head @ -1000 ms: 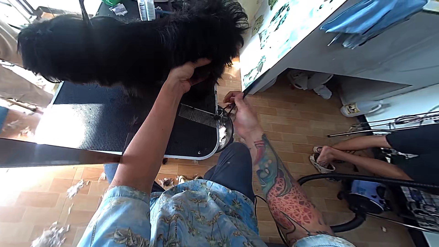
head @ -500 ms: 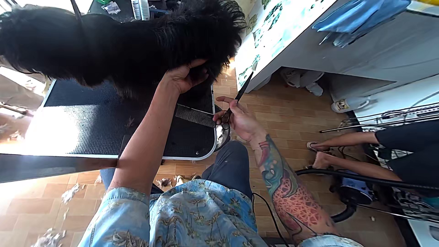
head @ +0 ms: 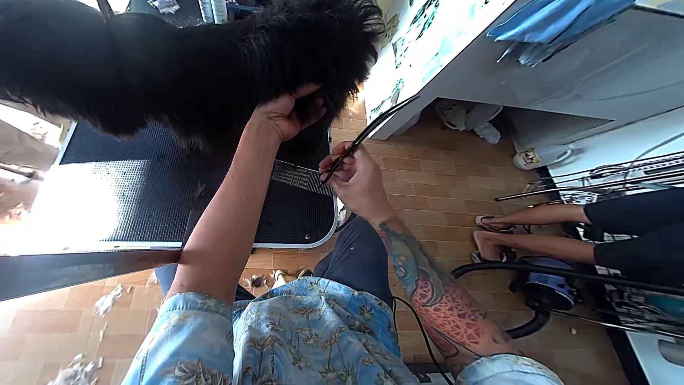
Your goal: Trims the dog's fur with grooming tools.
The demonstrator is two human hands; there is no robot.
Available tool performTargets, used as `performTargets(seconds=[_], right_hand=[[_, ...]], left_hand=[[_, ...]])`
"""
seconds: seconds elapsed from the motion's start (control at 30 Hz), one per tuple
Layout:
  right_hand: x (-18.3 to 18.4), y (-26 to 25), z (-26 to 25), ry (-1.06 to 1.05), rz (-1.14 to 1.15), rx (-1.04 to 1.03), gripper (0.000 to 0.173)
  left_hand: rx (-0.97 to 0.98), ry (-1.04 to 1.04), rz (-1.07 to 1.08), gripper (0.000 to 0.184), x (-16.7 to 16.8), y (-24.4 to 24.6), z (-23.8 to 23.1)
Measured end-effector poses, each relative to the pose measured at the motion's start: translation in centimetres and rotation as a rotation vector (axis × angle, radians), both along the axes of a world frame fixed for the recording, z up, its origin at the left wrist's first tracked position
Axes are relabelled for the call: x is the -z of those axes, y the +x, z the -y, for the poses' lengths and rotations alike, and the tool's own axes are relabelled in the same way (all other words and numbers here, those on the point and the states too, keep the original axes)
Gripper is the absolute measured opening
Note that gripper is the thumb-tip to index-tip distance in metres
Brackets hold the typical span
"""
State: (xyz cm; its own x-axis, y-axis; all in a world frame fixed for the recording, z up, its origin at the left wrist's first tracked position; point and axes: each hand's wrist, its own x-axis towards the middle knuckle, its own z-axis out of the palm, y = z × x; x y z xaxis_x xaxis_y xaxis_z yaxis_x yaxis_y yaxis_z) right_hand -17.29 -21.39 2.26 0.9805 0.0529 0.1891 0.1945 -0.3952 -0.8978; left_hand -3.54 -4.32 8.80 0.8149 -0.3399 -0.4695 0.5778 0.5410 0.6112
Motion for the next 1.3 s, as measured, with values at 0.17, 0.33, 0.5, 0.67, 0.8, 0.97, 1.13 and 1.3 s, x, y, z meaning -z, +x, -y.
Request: performTargets(seconds=[0.17, 0.33, 0.5, 0.67, 0.8, 0.97, 1.13, 1.3], right_hand=[[0.4, 0.7, -1.0, -0.520, 0.160, 0.157, 0.069], [-0.7, 1.5, -2.2, -0.646, 0.106, 0.162, 0.067], [-1.5, 1.9, -2.9, -0.661, 0.085, 0.163, 0.058], [-2.2, 1.9, -3.2, -0.669, 0.081, 0.191, 0.058], [-2.2, 2.2, -3.5, -0.677, 0.088, 0.210, 0.049], [-2.2, 2.1, -3.5, -0.663, 0.091, 0.208, 0.045], [-2.4, 1.3, -3.3, -0.663, 0.055, 0.199, 0.041], [-0.5, 0.7, -2.5, -0.582, 0.193, 0.156, 0.036]], left_hand=[[0.009, -0.012, 0.005, 0.021, 0.1, 0.1, 0.0], [0.055, -0.001, 0.050, 0.018, 0.5, 0.3, -0.1], [0.067, -0.038, 0.081, 0.014, 0.9, 0.5, -0.2], [0.042, -0.030, 0.080, 0.024, 1.1, 0.5, -0.1], [0.030, -0.025, 0.103, 0.024, 1.3, 0.5, 0.0], [-0.003, 0.009, 0.103, 0.025, 1.1, 0.5, 0.1], [0.010, 0.003, 0.157, 0.023, 1.3, 0.4, 0.0], [0.069, 0.066, 0.256, 0.019, 1.8, 0.8, -0.7]])
